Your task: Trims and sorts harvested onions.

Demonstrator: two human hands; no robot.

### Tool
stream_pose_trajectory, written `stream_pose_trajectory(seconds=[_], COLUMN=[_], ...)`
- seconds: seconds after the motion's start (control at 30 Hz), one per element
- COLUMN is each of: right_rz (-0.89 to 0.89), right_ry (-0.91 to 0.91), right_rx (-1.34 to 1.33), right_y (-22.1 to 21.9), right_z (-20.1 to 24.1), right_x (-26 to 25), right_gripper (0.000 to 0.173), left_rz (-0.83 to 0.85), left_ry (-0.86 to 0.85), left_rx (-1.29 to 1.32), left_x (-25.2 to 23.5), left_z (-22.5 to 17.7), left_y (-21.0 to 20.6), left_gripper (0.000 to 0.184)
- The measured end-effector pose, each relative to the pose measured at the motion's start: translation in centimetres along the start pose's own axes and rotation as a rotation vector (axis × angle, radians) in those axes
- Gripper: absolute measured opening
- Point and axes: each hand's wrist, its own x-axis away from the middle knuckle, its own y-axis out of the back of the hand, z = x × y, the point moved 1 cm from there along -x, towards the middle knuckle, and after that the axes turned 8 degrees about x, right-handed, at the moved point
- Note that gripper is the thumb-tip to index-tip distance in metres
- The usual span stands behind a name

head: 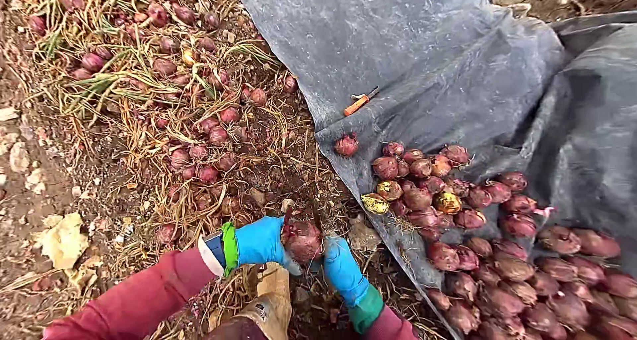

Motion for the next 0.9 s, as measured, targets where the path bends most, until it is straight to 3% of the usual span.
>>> stream_pose_trajectory(seconds=[0.07, 0.2, 0.3, 0.37, 0.4, 0.47, 0.53, 0.57, 0.6, 0.67, 0.77, 0.83, 0.9], right_rz=[0.11, 0.254, 0.146, 0.185, 0.266, 0.391, 0.331, 0.223, 0.102, -0.105, -0.291, -0.32, -0.265], right_ry=[-0.035, -0.23, -0.375, -0.484, -0.49, -0.443, -0.394, -0.37, -0.348, -0.273, -0.174, -0.196, -0.314], right_rx=[0.075, 0.176, -0.091, -0.174, -0.137, -0.054, -0.042, -0.108, -0.222, -0.536, -0.644, -0.512, -0.425], right_y=[-0.1, 1.1, 1.1, 1.1, 1.5, 2.4, 3.0, 3.2, 3.7, 5.7, 8.8, 9.1, 7.6], right_z=[0.0, -1.6, -3.3, -4.6, -4.9, -4.6, -4.2, -4.4, -4.6, -4.5, -5.4, -6.5, -7.2], right_x=[-1.9, -4.7, -4.4, -3.0, -2.6, -1.5, 0.2, 1.4, 2.3, 3.3, 4.9, 5.5, 6.1], right_gripper=[0.082, 0.074, 0.081, 0.088, 0.087, 0.081, 0.066, 0.07, 0.082, 0.088, 0.088, 0.078, 0.057], left_rz=[0.016, -0.122, -0.36, -0.405, -0.337, -0.013, 0.228, 0.223, 0.128, -0.188, -0.709, -0.958, -0.919], left_ry=[0.001, 0.2, 0.273, 0.218, 0.181, 0.127, 0.024, 0.003, 0.006, 0.05, 0.14, 0.4, 0.808], left_rx=[-0.099, -0.415, -0.288, -0.175, -0.201, -0.374, -0.484, -0.487, -0.453, -0.314, -0.046, -0.157, -0.431], left_x=[0.3, -2.0, -4.1, -3.6, -3.4, -3.1, -3.3, -3.4, -3.3, -1.6, 5.6, 11.2, 14.9], left_z=[-0.1, 1.2, 2.1, 1.3, 0.0, -3.3, -5.9, -6.3, -6.2, -4.6, 2.6, 8.8, 13.7], left_y=[2.6, 5.0, 5.6, 3.9, 2.8, -0.4, -3.1, -3.1, -2.1, 2.1, 9.7, 14.1, 15.9], left_gripper=[0.063, 0.068, 0.075, 0.065, 0.056, 0.047, 0.042, 0.039, 0.037, 0.037, 0.036, 0.038, 0.053])
